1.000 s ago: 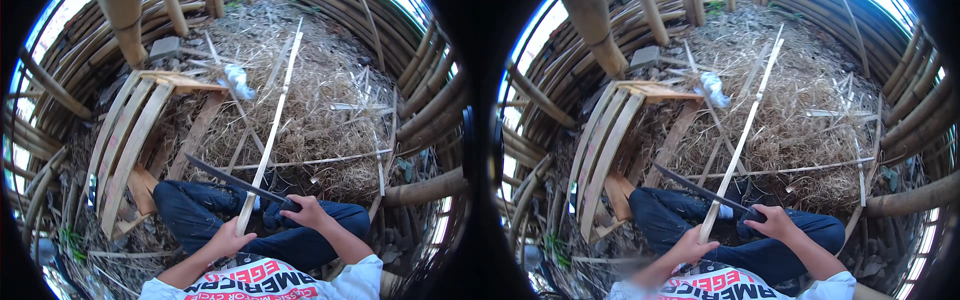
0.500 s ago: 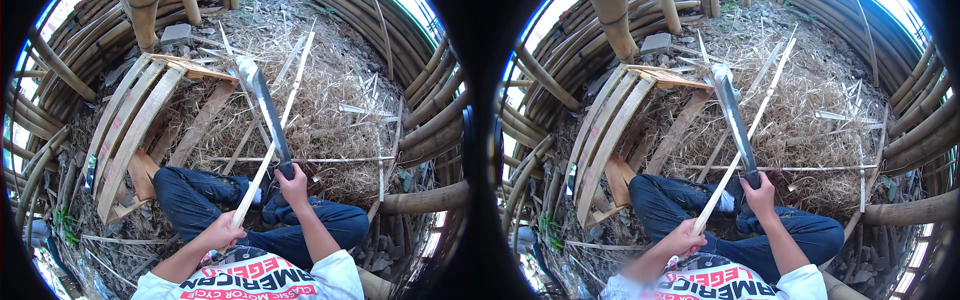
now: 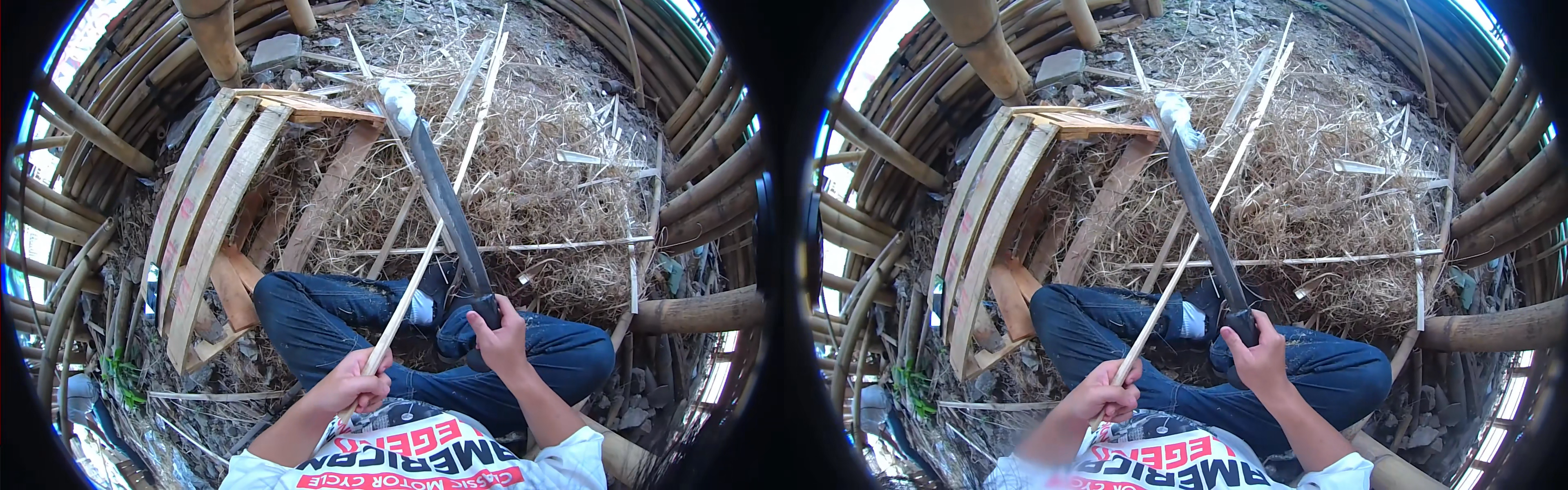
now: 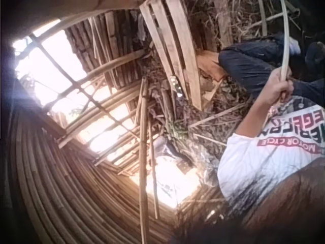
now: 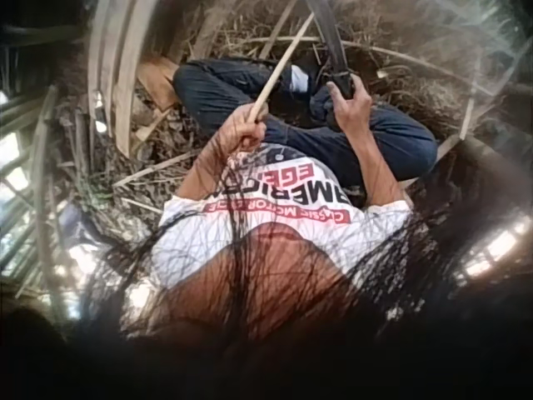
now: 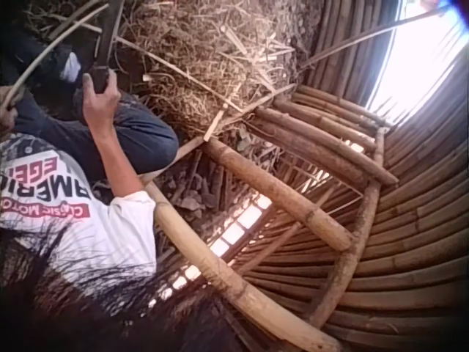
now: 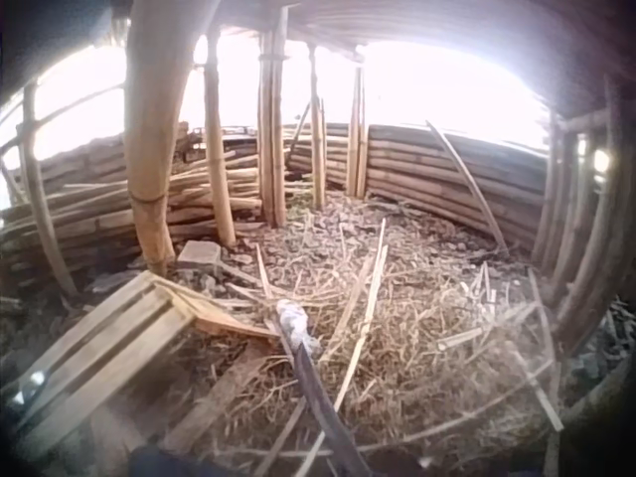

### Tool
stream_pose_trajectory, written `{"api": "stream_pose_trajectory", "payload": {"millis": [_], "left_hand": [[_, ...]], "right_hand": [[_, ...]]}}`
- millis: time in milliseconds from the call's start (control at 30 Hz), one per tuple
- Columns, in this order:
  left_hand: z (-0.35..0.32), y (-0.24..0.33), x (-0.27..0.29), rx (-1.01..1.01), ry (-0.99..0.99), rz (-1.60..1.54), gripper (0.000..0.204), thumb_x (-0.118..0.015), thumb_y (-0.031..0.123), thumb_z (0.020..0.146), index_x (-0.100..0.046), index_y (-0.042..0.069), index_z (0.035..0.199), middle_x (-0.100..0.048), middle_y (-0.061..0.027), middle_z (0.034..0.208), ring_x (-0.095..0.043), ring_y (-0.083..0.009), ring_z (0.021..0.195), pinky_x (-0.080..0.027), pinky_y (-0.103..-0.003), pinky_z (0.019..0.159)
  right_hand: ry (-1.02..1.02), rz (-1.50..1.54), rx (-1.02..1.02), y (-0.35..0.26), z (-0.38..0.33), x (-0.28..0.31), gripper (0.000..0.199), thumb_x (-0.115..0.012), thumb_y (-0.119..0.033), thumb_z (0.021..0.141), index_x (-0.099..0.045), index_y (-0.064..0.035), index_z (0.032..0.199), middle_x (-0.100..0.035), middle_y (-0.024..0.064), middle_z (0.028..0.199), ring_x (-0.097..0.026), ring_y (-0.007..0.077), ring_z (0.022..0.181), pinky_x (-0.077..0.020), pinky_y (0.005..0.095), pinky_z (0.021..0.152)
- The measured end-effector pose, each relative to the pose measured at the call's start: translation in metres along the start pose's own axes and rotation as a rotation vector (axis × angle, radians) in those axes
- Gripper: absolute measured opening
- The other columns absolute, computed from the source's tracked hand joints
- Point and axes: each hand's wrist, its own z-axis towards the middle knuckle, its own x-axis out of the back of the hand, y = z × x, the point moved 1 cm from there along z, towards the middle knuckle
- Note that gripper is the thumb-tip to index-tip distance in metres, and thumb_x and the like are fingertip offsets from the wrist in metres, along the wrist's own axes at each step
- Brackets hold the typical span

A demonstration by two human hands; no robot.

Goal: The person strips a thin bamboo stick using a machete while sitting on a ground covered in wood shavings and bamboo debris.

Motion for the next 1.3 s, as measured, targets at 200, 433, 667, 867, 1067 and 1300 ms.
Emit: {"api": "stream_pose_trajectory", "payload": {"millis": [200, 433, 667, 867, 1067, 1300], "left_hand": [[0.001, 0.001, -0.001, 0.008, 0.05, 0.003, 0.031, -0.058, -0.008, 0.077, -0.035, 0.01, 0.088, -0.04, 0.0017, 0.052, -0.036, -0.0047, 0.036, -0.023, -0.022, 0.035], [0.003, 0.005, -0.004, 0.015, 0.083, 0.025, 0.031, -0.057, -0.008, 0.077, -0.035, 0.011, 0.088, -0.04, 0.0017, 0.052, -0.035, -0.0045, 0.036, -0.023, -0.022, 0.035], [0.004, 0.009, -0.008, 0.008, 0.061, -0.009, 0.03, -0.056, -0.009, 0.076, -0.035, 0.01, 0.088, -0.041, 0.0, 0.05, -0.035, -0.0051, 0.036, -0.023, -0.022, 0.035], [0.004, 0.016, -0.005, -0.016, 0.047, -0.006, 0.029, -0.055, -0.009, 0.077, -0.035, 0.009, 0.088, -0.041, -0.0004, 0.049, -0.034, -0.0054, 0.035, -0.025, -0.022, 0.034], [0.002, 0.018, -0.008, -0.022, 0.068, 0.046, 0.029, -0.056, -0.008, 0.078, -0.035, 0.01, 0.088, -0.042, -0.0001, 0.049, -0.035, -0.0057, 0.035, -0.025, -0.022, 0.034], [0.007, 0.016, -0.008, -0.001, 0.08, 0.081, 0.029, -0.057, -0.006, 0.077, -0.034, 0.009, 0.088, -0.042, 0.0007, 0.051, -0.035, -0.0054, 0.036, -0.026, -0.022, 0.034]], "right_hand": [[-0.028, 0.058, 0.018, 0.005, 0.005, 0.004, 0.027, -0.072, -0.016, 0.084, -0.058, 0.0033, 0.097, -0.065, 0.0066, 0.073, -0.059, 0.0086, 0.061, -0.0461, 0.0254, 0.055], [-0.215, 0.461, -0.193, 0.005, 0.009, -0.002, 0.014, -0.062, -0.014, 0.092, -0.053, -0.0029, 0.092, -0.054, 0.0023, 0.063, -0.05, 0.0087, 0.047, -0.0436, 0.0249, 0.042], [-0.28, 0.741, -0.465, 0.007, 0.003, -0.009, 0.018, -0.063, -0.019, 0.092, -0.051, -0.005, 0.093, -0.053, 0.0031, 0.064, -0.051, 0.0113, 0.046, -0.0445, 0.0272, 0.042], [-0.325, 0.685, -0.354, 0.009, -0.012, -0.016, 0.016, -0.065, -0.015, 0.09, -0.053, -0.0045, 0.092, -0.055, 0.0024, 0.065, -0.052, 0.0101, 0.046, -0.0455, 0.0266, 0.043], [-0.157, 0.273, 0.025, 0.007, -0.02, -0.01, 0.029, -0.069, -0.004, 0.077, -0.052, -0.0029, 0.1, -0.057, 0.0046, 0.069, -0.057, 0.0121, 0.053, -0.047, 0.0276, 0.048], [-0.228, -0.177, 0.528, -0.003, -0.017, 0.005, 0.044, -0.072, -0.005, 0.065, -0.053, -0.0037, 0.105, -0.062, 0.0173, 0.074, -0.064, 0.036, 0.066, -0.0521, 0.0397, 0.058]]}}
